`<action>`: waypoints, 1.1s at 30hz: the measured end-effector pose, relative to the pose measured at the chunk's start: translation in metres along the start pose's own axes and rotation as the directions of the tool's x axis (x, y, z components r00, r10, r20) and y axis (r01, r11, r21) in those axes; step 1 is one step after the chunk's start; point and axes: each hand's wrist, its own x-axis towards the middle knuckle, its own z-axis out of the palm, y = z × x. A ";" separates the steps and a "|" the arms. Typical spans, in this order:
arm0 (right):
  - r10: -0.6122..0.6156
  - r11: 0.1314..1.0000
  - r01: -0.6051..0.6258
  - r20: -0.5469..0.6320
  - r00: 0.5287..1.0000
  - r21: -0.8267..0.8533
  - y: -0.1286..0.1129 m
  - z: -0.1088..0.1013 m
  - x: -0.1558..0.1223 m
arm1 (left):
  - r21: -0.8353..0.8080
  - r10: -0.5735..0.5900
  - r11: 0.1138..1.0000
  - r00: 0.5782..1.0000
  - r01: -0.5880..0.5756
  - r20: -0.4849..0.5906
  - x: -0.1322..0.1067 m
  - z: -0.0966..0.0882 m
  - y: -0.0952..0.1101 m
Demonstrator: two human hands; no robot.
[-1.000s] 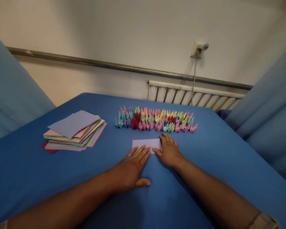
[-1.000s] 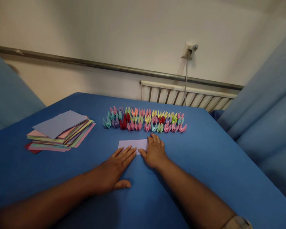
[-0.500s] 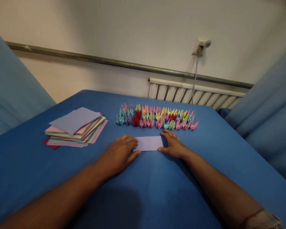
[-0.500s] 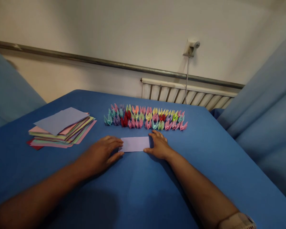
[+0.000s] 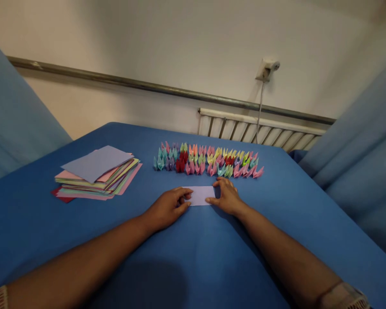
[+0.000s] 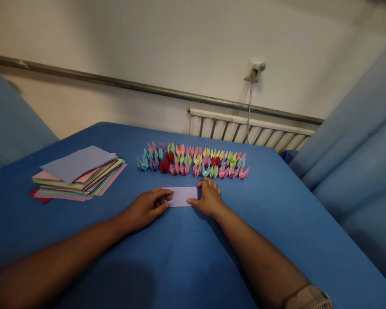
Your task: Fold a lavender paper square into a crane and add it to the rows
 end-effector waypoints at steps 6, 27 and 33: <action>-0.031 0.993 0.037 -0.056 0.998 0.110 0.005 0.006 0.004 | -0.124 -0.087 0.989 0.996 0.086 -0.003 0.001 -0.001 -0.004; -0.024 1.000 0.024 0.022 0.999 0.015 -0.004 -0.001 0.000 | -0.173 -0.015 0.985 0.998 0.026 0.065 -0.001 -0.007 -0.001; -0.101 0.984 0.112 -0.082 0.991 0.140 0.000 0.003 0.003 | -0.175 -0.034 0.984 0.998 0.044 0.056 -0.002 -0.008 0.002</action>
